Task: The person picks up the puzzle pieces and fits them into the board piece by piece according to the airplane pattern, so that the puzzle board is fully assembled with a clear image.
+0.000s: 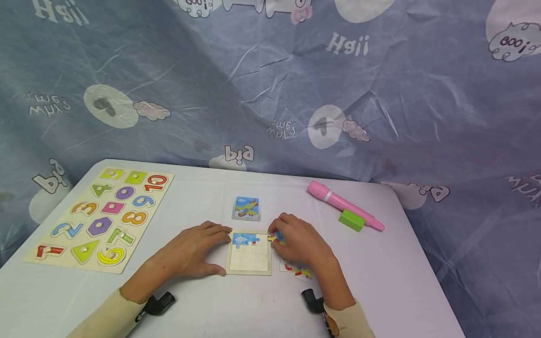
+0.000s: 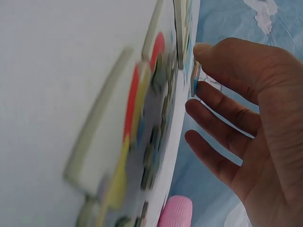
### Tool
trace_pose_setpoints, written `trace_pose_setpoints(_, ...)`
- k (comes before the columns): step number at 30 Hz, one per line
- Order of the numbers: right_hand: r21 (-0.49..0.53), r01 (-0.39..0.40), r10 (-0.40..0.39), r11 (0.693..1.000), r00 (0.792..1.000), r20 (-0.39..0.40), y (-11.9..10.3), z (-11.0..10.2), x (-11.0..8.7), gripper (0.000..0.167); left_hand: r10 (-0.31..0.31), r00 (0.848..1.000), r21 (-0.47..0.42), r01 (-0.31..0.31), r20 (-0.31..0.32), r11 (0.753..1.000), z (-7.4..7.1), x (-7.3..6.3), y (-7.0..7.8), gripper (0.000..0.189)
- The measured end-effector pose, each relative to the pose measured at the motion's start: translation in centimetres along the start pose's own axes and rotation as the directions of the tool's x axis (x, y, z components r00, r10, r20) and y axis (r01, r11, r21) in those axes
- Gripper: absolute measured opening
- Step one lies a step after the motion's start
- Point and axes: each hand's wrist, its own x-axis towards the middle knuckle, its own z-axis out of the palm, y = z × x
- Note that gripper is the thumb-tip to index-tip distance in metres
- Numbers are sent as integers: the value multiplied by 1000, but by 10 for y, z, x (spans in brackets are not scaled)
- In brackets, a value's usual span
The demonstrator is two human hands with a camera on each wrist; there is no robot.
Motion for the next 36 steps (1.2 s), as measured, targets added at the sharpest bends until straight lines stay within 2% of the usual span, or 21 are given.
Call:
trace_pose_setpoints(6, 0, 48, -48, 999, 999, 23, -11, 5, 6, 25, 0, 1000, -6, 0, 2, 1000, 0, 0, 0, 74)
trace_pose_setpoints(19, -24, 86, -84, 996, 994, 63, -20, 11, 10, 31, 3, 1000, 2, -3, 10, 1000, 1, 0, 0, 74)
trace_pose_setpoints(36, -27, 86, -84, 996, 994, 69, -20, 12, 12, 25, 0, 1000, 4, -1, 11, 1000, 0, 1, 0, 75)
